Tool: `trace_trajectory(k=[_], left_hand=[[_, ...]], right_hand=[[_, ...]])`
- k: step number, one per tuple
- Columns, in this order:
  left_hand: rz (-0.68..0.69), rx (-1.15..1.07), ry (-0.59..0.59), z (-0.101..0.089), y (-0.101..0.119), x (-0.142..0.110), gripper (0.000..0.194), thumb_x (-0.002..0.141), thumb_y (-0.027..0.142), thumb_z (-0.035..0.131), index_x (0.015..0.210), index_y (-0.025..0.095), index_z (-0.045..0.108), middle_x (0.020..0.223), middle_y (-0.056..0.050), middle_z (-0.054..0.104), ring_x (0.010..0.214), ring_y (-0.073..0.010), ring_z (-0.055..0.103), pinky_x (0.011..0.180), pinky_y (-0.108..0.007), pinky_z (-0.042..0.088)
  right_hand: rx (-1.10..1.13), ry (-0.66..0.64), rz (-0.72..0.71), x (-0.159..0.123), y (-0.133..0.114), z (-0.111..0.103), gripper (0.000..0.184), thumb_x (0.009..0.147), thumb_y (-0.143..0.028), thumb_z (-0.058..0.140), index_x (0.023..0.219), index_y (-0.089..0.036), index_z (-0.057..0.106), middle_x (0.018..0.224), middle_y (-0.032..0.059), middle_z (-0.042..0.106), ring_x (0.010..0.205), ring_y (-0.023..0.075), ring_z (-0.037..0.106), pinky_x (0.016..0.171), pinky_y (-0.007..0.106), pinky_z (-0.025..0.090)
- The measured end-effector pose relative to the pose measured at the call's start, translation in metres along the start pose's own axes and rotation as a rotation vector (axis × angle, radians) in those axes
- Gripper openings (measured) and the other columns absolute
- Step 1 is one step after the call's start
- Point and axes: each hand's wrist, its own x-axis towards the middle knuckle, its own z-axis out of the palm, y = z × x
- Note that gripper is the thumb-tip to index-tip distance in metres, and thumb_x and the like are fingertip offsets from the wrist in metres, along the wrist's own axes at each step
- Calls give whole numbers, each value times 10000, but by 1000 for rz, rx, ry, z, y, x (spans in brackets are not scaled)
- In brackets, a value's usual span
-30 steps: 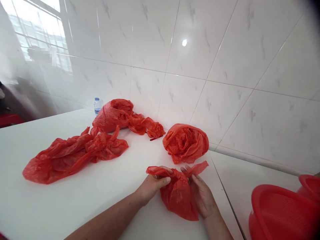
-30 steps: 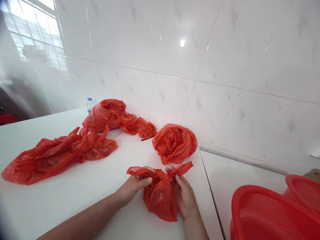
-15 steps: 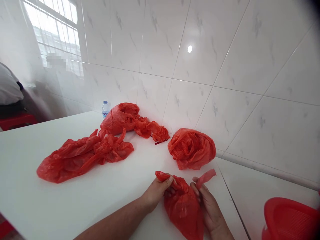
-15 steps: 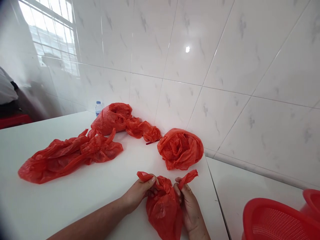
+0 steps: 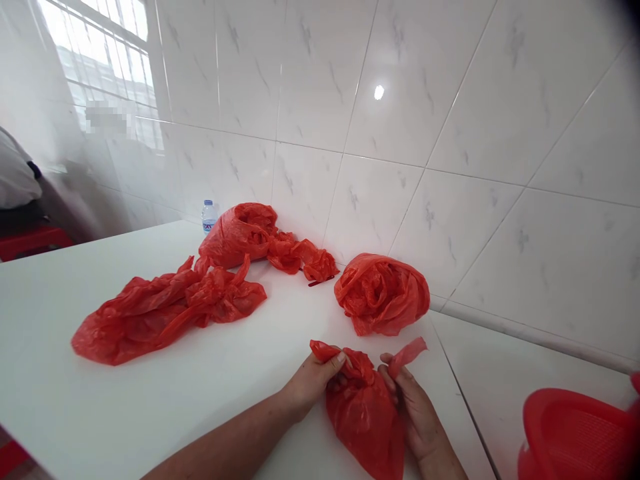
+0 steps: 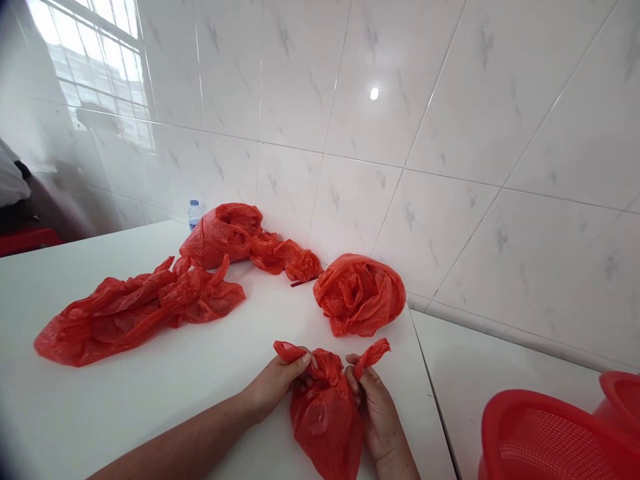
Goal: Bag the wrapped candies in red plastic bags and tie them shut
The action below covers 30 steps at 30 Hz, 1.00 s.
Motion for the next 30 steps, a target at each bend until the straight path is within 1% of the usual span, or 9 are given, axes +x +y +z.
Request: trace_trajectory(k=[12,14,16,18,21,23,24,27,30], left_hand=[[-9,36,5,-3,-3,2,376,820,514,563,797,140,601,718,-16,593,655,-130,507,671,-286,397],[-1,37,11,-3,-1,4,368,815,506,573,825,139,606,725,-20,599,656,-131,517,661,-281,400],[21,51,34,-3,4,7,358,803,495,592,832,138,605,717,-19,597,648,-130,520,643,-272,400],[54,75,66,-4,13,11,349,792,484,607,795,135,600,677,-7,578,610,-117,501,608,-257,388],[108,103,88,-4,29,16,343,777,458,629,686,131,577,593,11,540,540,-94,452,556,-240,359],[145,122,77,-2,40,18,337,770,433,640,644,127,574,578,5,551,529,-93,450,550,-240,360],[159,130,69,0,44,19,328,767,418,646,637,125,580,581,0,564,532,-94,457,555,-241,366],[203,162,33,10,52,22,268,764,362,651,650,126,593,585,3,568,545,-100,474,564,-244,380],[254,214,-17,23,53,25,154,750,267,654,697,136,595,653,2,578,609,-116,523,599,-250,407]], right_hand=[[-62,26,0,1,0,3,230,775,-339,691,952,-203,639,572,-72,383,505,52,316,497,178,329],[-110,52,-4,0,-5,10,280,790,-415,658,976,-206,645,606,-58,414,537,67,369,529,196,361],[-168,33,-6,-2,-13,18,412,812,-565,556,987,-205,653,667,-28,464,602,100,430,576,233,398],[-288,-3,-35,-4,-21,26,512,824,-648,454,928,-194,669,701,-2,489,625,119,437,587,252,398],[-647,-23,-113,-5,-32,36,423,847,-559,500,896,-181,683,637,-17,443,566,101,363,531,237,331],[-854,-33,-129,-6,-37,43,395,844,-497,548,1087,-202,647,616,-42,405,548,93,334,506,226,290],[-913,-48,-127,-7,-38,46,446,840,-482,563,1199,-219,589,615,-53,393,548,91,334,505,220,284],[-972,-135,-107,-8,-39,55,560,827,-442,593,1333,-234,473,617,-68,395,563,91,371,541,214,323],[-978,-188,-117,-7,-36,60,486,797,-445,620,1209,-188,594,660,-34,510,617,117,457,599,238,382]])
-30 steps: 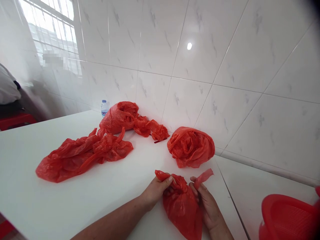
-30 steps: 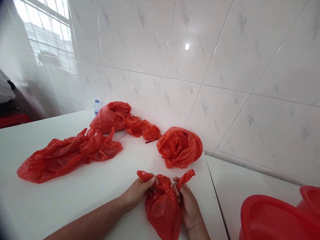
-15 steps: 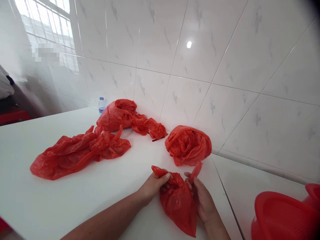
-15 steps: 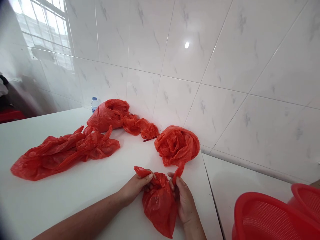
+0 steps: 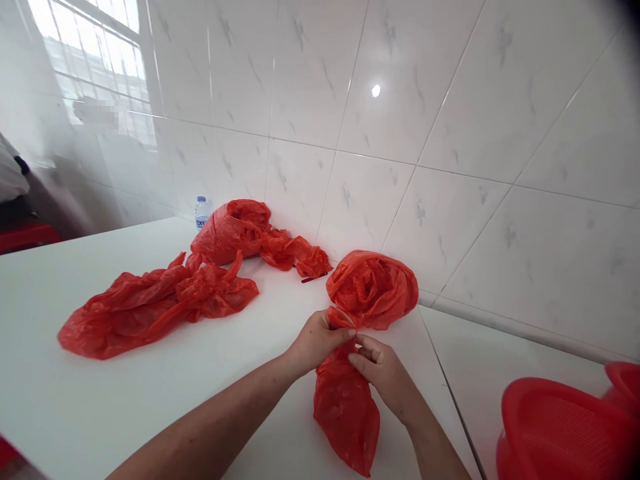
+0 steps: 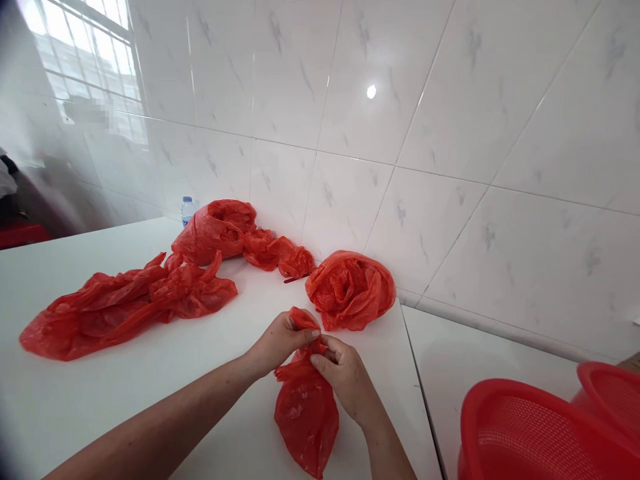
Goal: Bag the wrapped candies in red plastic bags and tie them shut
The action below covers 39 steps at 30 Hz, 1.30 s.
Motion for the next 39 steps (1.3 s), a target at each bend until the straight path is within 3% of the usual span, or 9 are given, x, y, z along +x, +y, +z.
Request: trace_trajectory(k=[7,12,15,18,21,27,32,36,39], left_hand=[[-12,283,-34,10,3,-9,462,749,371,667,1167,223,538,1080,-65,596,909,-190,565,777,-326,465],[-109,410,-112,11,-6,-16,1027,517,460,819,1396,210,351,1314,-148,490,1153,-309,502,911,-415,445],[-96,536,-136,9,-11,-15,729,592,404,768,1260,236,531,1158,-74,625,1065,-285,568,885,-387,454],[-100,535,-101,-4,-4,-18,252,743,314,613,978,233,657,924,5,691,860,-200,633,761,-298,483],[-100,537,22,-32,18,-29,237,729,287,620,956,223,645,916,12,697,840,-195,639,728,-279,490],[-164,868,484,-113,64,-65,321,755,397,605,985,174,608,923,-51,681,854,-255,642,727,-355,515],[181,1423,1008,-149,58,-100,681,810,412,550,1406,229,275,1447,-120,346,1342,-342,301,1053,-536,318],[208,1686,683,-165,19,-115,662,844,396,516,1420,433,193,1569,13,100,1423,-302,137,1108,-522,230],[-26,1730,430,-188,-5,-111,585,851,437,475,1407,307,346,1559,-76,162,1412,-360,145,1055,-563,288]], right_hand=[[201,149,128,1,11,1,445,744,-511,652,1027,-169,679,714,18,623,662,160,545,595,257,427],[252,217,136,6,33,-1,336,717,-482,695,817,-162,681,631,-2,577,573,121,483,537,240,396],[269,231,85,7,41,-5,328,726,-482,694,678,-162,638,541,-26,496,518,91,407,492,221,350],[254,298,33,6,42,-11,313,735,-465,689,916,-210,665,675,-24,564,538,84,410,502,218,361],[196,417,47,6,45,-21,414,751,-466,657,1103,-252,616,914,7,611,604,93,458,539,231,397],[77,611,125,10,68,-35,304,757,-404,595,981,-204,636,851,28,608,614,132,498,534,260,394],[-191,682,11,13,64,-12,241,812,-370,512,957,-217,629,874,41,637,746,188,562,682,318,457],[-473,608,-265,30,51,17,238,877,-281,413,997,-204,604,1015,74,625,912,195,571,804,326,461],[-641,568,-393,52,45,27,290,870,-197,388,1084,-188,583,1112,93,592,1033,198,553,881,336,453]])
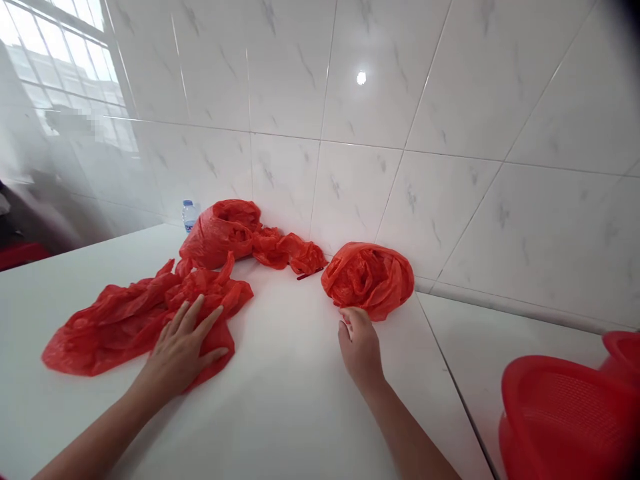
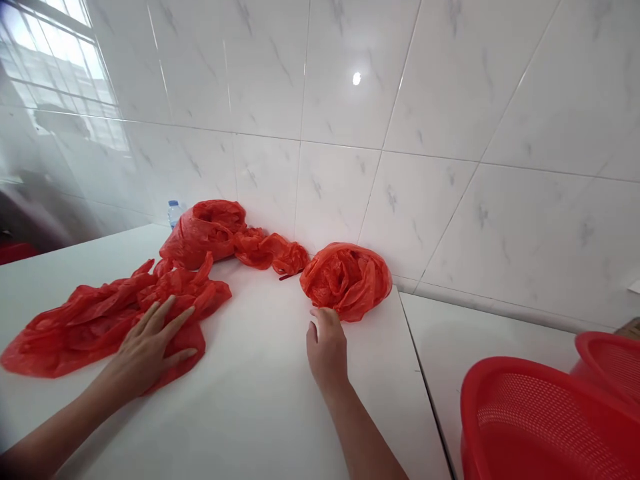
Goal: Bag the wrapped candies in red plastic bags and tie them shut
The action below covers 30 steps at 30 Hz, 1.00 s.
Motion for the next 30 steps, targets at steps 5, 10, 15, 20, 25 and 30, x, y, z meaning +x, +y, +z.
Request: trace_trajectory(k=[5,10,15,20,25,30], left_hand=[[7,47,-55,2,-11,22,516,869,392,440,1357,226,451,1509,-127,298,1394,-356,214,1036,-583,290],[189,-74,132,-30,35,36,464,862,372,501,1312,263,481,1504,-82,311,1398,-323,206,1065,-538,293],[537,-309,35,-41,111,66,419,859,286,550,1275,260,509,1484,-98,332,1354,-288,311,1041,-473,368],[821,-341,-17,-22,192,114,391,844,203,565,1231,264,569,1474,-78,372,1362,-314,288,1068,-486,318],[689,-258,-156,20,236,156,439,837,281,566,1275,314,546,1498,-82,331,1361,-373,266,1045,-583,264],[555,-256,-169,54,238,179,426,779,295,631,1203,272,608,1421,-126,433,1310,-397,327,999,-610,278]], right_hand=[[-258,-154,-24,28,17,17,505,815,-130,440,1317,-174,464,1452,129,344,1241,253,455,917,356,449],[-362,-177,21,32,45,24,725,781,-85,459,1465,-153,229,1446,131,362,1256,261,440,894,341,458],[-394,-112,57,30,54,29,596,787,-121,489,1378,-130,415,1154,175,558,1030,320,555,788,401,467],[-359,-73,73,30,57,28,364,791,-127,460,1128,-194,580,983,92,584,901,234,568,724,329,460],[-315,-90,70,2,47,1,171,730,-88,428,785,-198,547,841,36,529,719,160,525,599,253,436],[-196,-115,-31,-74,30,-42,168,660,-65,438,709,-223,467,954,61,518,787,179,532,676,284,447]])
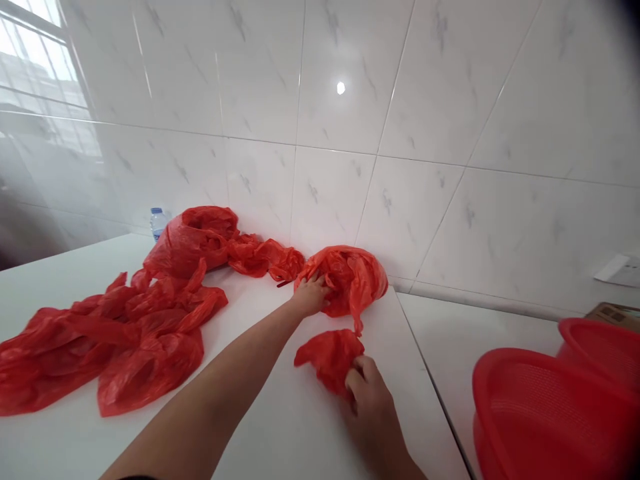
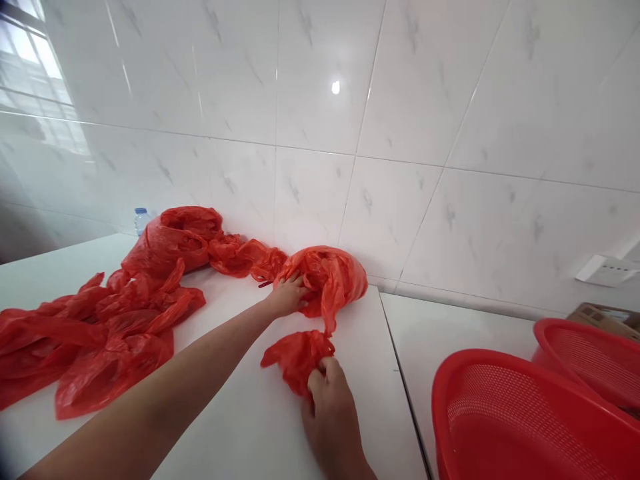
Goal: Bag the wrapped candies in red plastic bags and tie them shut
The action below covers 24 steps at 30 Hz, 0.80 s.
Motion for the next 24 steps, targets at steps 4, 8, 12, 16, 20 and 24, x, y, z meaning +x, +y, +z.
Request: trace_trajectory(k=[4,8,12,16,20,24], left_hand=[[-9,-31,53,-3,1,-8,311,774,232,621,1080,260,667,1351,-116,503,1287,-378,349,1005,-616,235],[24,-102,142,-21,14,-40,278,835,180,532,1069,274,650,1398,-78,457,1310,-329,330,1061,-617,102],[-24,-488,139,-30,30,-86,240,884,273,489,1054,232,653,1256,-97,567,1206,-288,460,1056,-541,237],[-46,-758,13,-26,52,-124,491,841,451,546,1268,210,533,1161,-107,634,947,-214,628,797,-339,499],[-174,-1350,-174,-26,70,-140,736,700,363,727,1351,186,433,1030,-92,682,881,-210,644,718,-307,500],[-292,-1569,-66,-34,67,-138,292,746,305,654,974,126,621,754,-46,663,631,-158,605,565,-262,441]], right_hand=[[236,4,179,-45,1,-16,187,625,-51,419,667,-229,382,1113,69,520,829,181,573,583,244,433],[289,54,297,-44,9,-27,213,646,-22,377,690,-230,378,1134,82,524,1103,222,516,707,258,466],[96,134,179,-34,12,-32,268,678,1,355,728,-213,508,1213,87,506,1151,230,496,833,335,476],[-52,173,-96,-37,-3,-26,398,772,-24,382,993,-230,641,1288,93,505,1172,240,498,964,419,442],[-67,56,-266,-46,-25,-22,464,815,-50,399,1194,-240,588,1363,106,471,1186,243,507,951,410,475],[-8,-64,-167,-54,-27,-24,478,862,-102,349,1291,-250,500,1232,98,582,1027,192,613,831,338,537]])
